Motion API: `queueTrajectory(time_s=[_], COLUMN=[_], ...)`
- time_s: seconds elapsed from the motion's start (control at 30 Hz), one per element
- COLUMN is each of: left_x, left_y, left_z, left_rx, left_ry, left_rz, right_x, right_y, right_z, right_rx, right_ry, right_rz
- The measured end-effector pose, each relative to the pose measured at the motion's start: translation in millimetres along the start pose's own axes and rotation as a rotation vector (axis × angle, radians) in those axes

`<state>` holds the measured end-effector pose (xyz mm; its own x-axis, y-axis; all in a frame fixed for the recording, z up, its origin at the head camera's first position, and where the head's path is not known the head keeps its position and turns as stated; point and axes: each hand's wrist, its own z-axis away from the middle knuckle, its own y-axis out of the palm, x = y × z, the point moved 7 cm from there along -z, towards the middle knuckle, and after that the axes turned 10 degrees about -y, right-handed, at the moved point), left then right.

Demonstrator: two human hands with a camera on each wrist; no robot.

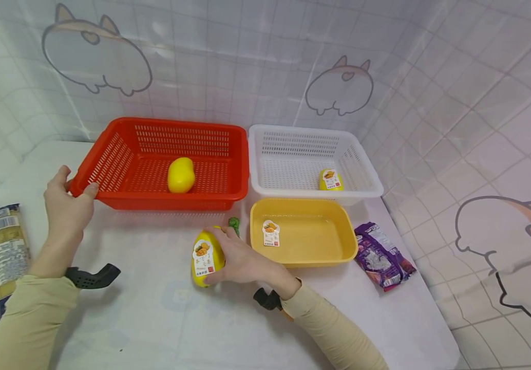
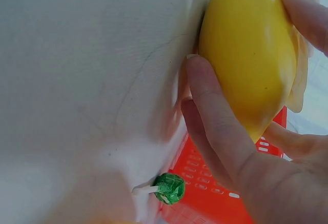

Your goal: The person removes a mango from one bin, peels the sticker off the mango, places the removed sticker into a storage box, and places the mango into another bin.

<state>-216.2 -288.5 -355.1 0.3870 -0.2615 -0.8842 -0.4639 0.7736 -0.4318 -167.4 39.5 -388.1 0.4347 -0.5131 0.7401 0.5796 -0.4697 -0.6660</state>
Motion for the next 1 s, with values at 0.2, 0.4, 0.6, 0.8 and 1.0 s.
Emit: queueTrajectory(time_s=[0.2, 0.4, 0.6, 0.8, 1.0], left_x=[-2.8, -5.0, -18.1, -39.8, -50.6], left_y=[0.1, -3.7, -8.0, -1.5, 8.2], left_z=[2.1, 2.4, 14.9, 36.9, 48.1], left_rx=[-0.019, -0.064, -0.162, -0.167, -0.070], left_ry=[0.037, 0.075, 0.230, 0.450, 0.600], left_rz=[-0.004, -0.022, -0.008, 0.051, 0.070], right_x=[0.6, -1.6, -3.8, -3.5, -2.9], right_y=[-0.1, -0.3, -0.5, -1.0, -2.8], right_z=[0.2, 1.1, 0.1, -1.4, -1.2], right_rx=[-0.001, -0.001, -0.007, -0.027, -0.055], right_ry=[0.001, 0.021, 0.035, 0.020, 0.022], right_rz=[0.015, 0.015, 0.013, 0.007, -0.006])
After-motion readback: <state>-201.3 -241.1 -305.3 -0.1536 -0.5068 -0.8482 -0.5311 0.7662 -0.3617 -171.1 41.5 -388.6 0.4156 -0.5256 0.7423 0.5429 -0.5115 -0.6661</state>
